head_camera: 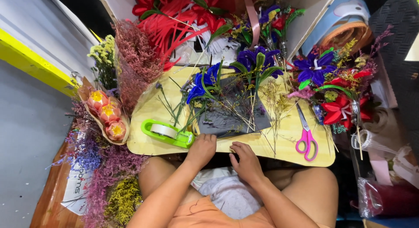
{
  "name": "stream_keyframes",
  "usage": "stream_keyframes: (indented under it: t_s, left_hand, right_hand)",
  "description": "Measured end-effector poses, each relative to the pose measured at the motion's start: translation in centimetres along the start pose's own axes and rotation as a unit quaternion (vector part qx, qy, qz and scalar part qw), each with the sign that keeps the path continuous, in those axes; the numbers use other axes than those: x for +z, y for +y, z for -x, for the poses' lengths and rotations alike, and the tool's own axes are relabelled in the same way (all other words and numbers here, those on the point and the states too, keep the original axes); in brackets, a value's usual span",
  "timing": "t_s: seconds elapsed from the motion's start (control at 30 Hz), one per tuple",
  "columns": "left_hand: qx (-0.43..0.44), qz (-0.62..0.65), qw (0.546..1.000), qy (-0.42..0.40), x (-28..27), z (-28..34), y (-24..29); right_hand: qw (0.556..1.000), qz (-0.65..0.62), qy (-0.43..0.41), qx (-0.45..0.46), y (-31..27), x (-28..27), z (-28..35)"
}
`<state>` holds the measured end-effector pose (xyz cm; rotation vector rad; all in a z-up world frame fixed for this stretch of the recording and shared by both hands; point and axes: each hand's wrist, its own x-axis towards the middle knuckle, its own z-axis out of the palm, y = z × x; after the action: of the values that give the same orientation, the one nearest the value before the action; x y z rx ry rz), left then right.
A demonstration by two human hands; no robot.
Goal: The person trims flower stems with shears, bunches dried and artificial flowers together, wraps them in paper, and assembles a bouquet by hand.
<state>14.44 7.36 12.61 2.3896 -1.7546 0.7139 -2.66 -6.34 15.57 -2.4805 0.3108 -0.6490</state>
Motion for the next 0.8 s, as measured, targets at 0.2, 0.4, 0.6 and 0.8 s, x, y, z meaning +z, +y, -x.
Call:
stream_keyframes:
  t_s: [0.2, 0.4, 0.6, 0.8]
  left_hand:
    - [-0.136, 0.195, 0.965, -0.108, -4.6, -3.7, -1.6]
    - [-0.331, 0.367, 0.836, -0.239, -6.8, -6.7, -3.1]
    - [-0.275, 0.429, 0.834, -0.212, -6.5, -6.4, -3.7]
    - [-0.14, 0.341, 0.929, 0.025, -8.5, -2.5, -0.1]
  right_hand:
    - [0.999, -0.014, -0.004, 0.044, -0.8, -0.5, -0.8]
    - [0.991, -0.034, -0.012, 0.127, -1.3, -0.7, -1.8]
    - [0.984, 0.053, 0.047, 0.161, 0.1, -0.1, -3.1]
    - [0.979, 0.143, 0.023, 0.141, 2.0, 0.4, -3.7]
